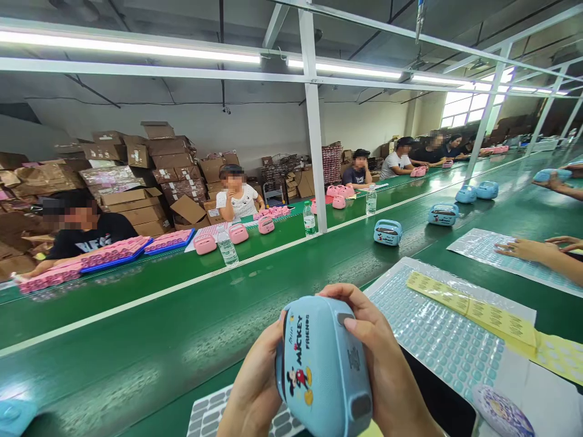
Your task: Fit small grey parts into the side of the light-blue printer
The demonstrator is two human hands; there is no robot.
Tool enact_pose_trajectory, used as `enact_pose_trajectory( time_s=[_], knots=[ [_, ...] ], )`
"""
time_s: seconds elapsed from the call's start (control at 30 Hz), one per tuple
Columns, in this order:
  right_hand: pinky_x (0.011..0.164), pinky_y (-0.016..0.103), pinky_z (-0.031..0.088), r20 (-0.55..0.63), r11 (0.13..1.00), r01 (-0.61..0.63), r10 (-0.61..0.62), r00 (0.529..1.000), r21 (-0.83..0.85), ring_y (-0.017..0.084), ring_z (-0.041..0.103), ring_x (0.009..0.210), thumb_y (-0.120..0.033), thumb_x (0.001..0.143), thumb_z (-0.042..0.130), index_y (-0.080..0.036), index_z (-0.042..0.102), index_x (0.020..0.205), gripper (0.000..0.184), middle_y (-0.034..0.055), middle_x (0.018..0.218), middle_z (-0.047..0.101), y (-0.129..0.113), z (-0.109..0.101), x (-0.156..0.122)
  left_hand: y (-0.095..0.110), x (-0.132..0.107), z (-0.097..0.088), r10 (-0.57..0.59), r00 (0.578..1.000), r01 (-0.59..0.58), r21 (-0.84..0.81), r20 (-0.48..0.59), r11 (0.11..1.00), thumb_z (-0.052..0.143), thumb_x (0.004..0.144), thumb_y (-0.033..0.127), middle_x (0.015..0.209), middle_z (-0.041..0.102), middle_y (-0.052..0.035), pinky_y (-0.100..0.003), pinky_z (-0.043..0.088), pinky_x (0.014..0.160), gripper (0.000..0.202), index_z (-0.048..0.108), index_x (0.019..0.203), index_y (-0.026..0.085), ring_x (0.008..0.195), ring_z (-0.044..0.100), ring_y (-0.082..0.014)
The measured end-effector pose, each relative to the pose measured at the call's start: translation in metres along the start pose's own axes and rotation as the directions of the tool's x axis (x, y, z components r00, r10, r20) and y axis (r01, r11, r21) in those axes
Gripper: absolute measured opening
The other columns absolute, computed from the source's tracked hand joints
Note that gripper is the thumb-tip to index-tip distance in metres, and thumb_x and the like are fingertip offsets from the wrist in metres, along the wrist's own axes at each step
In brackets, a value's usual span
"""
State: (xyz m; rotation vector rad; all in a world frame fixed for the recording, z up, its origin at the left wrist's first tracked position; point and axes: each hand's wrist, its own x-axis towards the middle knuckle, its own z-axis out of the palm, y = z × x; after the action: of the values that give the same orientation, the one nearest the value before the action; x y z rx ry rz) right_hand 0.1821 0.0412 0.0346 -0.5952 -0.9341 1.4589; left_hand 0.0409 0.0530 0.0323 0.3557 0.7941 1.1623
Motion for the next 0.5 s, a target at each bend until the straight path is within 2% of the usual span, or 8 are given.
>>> enact_pose_trajectory(
  time_s=[0.1, 0.2, 0.33, 0.4, 0.5],
  knots=[
    [0.072, 0.026, 0.050, 0.059, 0.999, -0.003, 0.001, 0.998, 0.032, 0.019, 0.058, 0.085, -0.046, 0.077, 0.074, -0.023, 0.056, 0.110, 0.044, 0.0041, 0.101, 0.060, 0.001, -0.001, -0.001, 0.003, -0.001, -0.002, 0.001, 1.000, -0.001, -0.008, -0.012, 1.000, 0.090, 0.063, 0.030, 0.073, 0.070, -0.0060, -0.022, 0.050, 0.059, 0.031, 0.071, 0.075, 0.009, 0.060, 0.059, -0.0124],
    [0.074, 0.025, 0.051, 0.099, 0.993, -0.004, -0.008, 0.995, 0.121, 0.018, 0.059, 0.089, -0.041, 0.078, 0.078, -0.027, 0.056, 0.117, 0.047, 0.0034, 0.110, 0.058, 0.004, -0.001, 0.000, 0.009, -0.005, 0.000, -0.012, 0.999, 0.012, 0.002, -0.046, 1.000, 0.085, 0.070, 0.025, 0.068, 0.067, -0.0038, -0.022, 0.050, 0.057, 0.022, 0.069, 0.073, 0.010, 0.056, 0.057, -0.0117],
    [0.080, 0.021, 0.052, 0.117, 0.969, 0.031, -0.061, 0.991, 0.245, 0.015, 0.059, 0.096, -0.036, 0.081, 0.077, -0.030, 0.058, 0.126, 0.048, 0.0029, 0.114, 0.057, 0.008, -0.001, 0.002, 0.014, -0.008, -0.001, -0.005, 0.993, 0.002, -0.031, -0.117, 1.000, 0.076, 0.078, 0.018, 0.071, 0.069, -0.0055, -0.022, 0.052, 0.058, 0.013, 0.068, 0.071, 0.010, 0.059, 0.059, -0.0124],
    [0.084, 0.020, 0.052, 0.113, 0.955, 0.083, -0.119, 0.986, 0.284, 0.015, 0.059, 0.100, -0.032, 0.083, 0.075, -0.031, 0.062, 0.122, 0.041, 0.0023, 0.114, 0.060, 0.009, 0.000, 0.001, 0.013, -0.009, -0.001, -0.035, 0.996, 0.031, -0.051, -0.079, 0.998, 0.076, 0.076, 0.013, 0.069, 0.069, -0.0047, -0.022, 0.053, 0.060, 0.012, 0.067, 0.067, 0.011, 0.058, 0.059, -0.0119],
    [0.088, 0.019, 0.052, 0.095, 0.943, 0.149, -0.184, 0.978, 0.296, 0.015, 0.059, 0.106, -0.029, 0.084, 0.072, -0.032, 0.066, 0.114, 0.031, -0.0002, 0.110, 0.064, 0.009, 0.006, -0.002, 0.012, -0.009, -0.001, -0.054, 0.998, 0.054, -0.008, 0.032, 0.999, 0.081, 0.068, 0.011, 0.069, 0.069, -0.0026, -0.021, 0.054, 0.064, 0.014, 0.067, 0.066, 0.013, 0.060, 0.059, -0.0112]
  ],
)
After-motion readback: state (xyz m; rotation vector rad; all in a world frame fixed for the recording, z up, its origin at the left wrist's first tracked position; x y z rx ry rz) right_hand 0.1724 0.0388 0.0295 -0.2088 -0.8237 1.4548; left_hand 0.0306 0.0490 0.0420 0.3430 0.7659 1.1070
